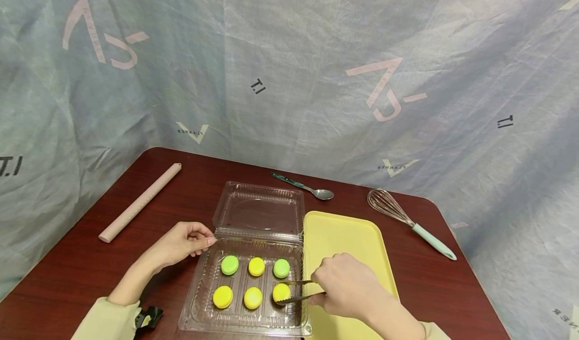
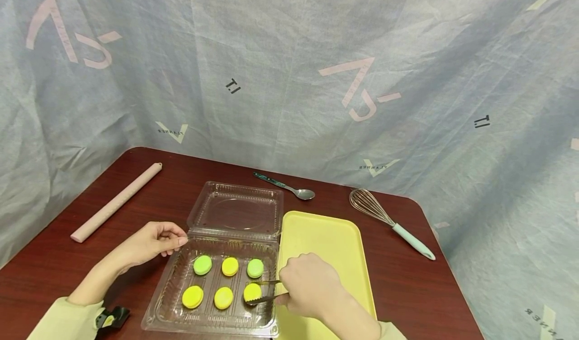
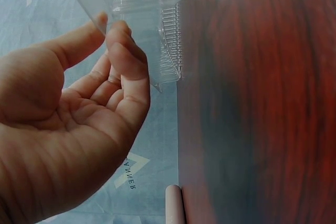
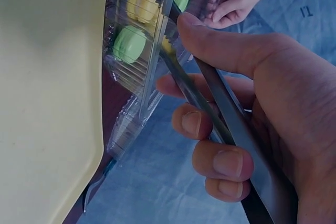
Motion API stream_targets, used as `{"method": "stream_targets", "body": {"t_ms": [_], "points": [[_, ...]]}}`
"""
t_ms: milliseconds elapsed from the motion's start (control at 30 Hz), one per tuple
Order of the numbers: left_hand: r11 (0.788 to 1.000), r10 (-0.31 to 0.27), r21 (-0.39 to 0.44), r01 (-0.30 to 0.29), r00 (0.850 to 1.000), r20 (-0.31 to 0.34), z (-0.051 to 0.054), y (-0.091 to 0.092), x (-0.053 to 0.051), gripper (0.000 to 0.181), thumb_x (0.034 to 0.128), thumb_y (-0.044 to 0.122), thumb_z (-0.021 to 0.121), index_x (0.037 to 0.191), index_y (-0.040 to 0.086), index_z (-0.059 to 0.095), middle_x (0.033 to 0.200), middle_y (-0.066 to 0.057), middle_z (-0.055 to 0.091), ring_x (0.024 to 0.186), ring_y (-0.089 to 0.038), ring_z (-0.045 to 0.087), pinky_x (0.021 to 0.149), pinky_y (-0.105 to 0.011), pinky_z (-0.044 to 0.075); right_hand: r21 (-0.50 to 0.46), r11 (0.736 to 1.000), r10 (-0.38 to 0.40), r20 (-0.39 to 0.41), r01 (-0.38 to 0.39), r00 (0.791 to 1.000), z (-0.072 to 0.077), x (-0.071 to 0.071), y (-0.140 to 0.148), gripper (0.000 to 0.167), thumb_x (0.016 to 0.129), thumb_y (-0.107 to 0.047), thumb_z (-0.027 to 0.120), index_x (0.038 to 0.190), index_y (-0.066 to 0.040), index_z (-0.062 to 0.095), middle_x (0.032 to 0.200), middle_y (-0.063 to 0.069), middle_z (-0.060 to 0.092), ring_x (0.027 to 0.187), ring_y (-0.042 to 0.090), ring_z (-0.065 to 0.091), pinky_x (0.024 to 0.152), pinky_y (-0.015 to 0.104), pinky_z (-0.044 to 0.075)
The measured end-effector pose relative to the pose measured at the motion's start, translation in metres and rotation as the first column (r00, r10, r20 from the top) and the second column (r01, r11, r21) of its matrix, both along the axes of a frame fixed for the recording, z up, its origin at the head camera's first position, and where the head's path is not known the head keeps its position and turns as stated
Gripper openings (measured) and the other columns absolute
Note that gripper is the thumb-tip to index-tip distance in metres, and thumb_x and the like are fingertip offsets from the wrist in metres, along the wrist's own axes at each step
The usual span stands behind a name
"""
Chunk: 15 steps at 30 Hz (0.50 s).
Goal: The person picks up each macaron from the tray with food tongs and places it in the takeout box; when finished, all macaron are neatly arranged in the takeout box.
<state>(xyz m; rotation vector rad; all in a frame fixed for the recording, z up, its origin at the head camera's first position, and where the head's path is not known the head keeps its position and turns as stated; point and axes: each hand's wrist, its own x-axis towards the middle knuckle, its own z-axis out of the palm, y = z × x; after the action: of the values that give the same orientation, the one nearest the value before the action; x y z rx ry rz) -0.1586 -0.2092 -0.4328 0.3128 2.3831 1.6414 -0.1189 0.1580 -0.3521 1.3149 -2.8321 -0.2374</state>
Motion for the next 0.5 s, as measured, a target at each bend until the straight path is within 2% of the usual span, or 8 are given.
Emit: {"method": "stream_targets", "body": {"t_ms": [500], "points": [[1.000,-0.001,-0.005,0.001,1.000,-0.014,-0.0011,0.0000,-0.0004,0.021,0.0950,0.015,0.069,0.101,-0.006,0.066,0.077,-0.005,0.061,0.068,-0.019,0.058,0.060,-0.028,0.050,0.032,0.999,0.001,-0.022,0.000,1.000,-0.0004,0.0045,-0.0077,0.050,0.076,-0.053,0.081,0.051,-0.024,0.049,0.048,-0.015,0.033,0.044,0.008,0.032,0.048,0.027,0.041]]}}
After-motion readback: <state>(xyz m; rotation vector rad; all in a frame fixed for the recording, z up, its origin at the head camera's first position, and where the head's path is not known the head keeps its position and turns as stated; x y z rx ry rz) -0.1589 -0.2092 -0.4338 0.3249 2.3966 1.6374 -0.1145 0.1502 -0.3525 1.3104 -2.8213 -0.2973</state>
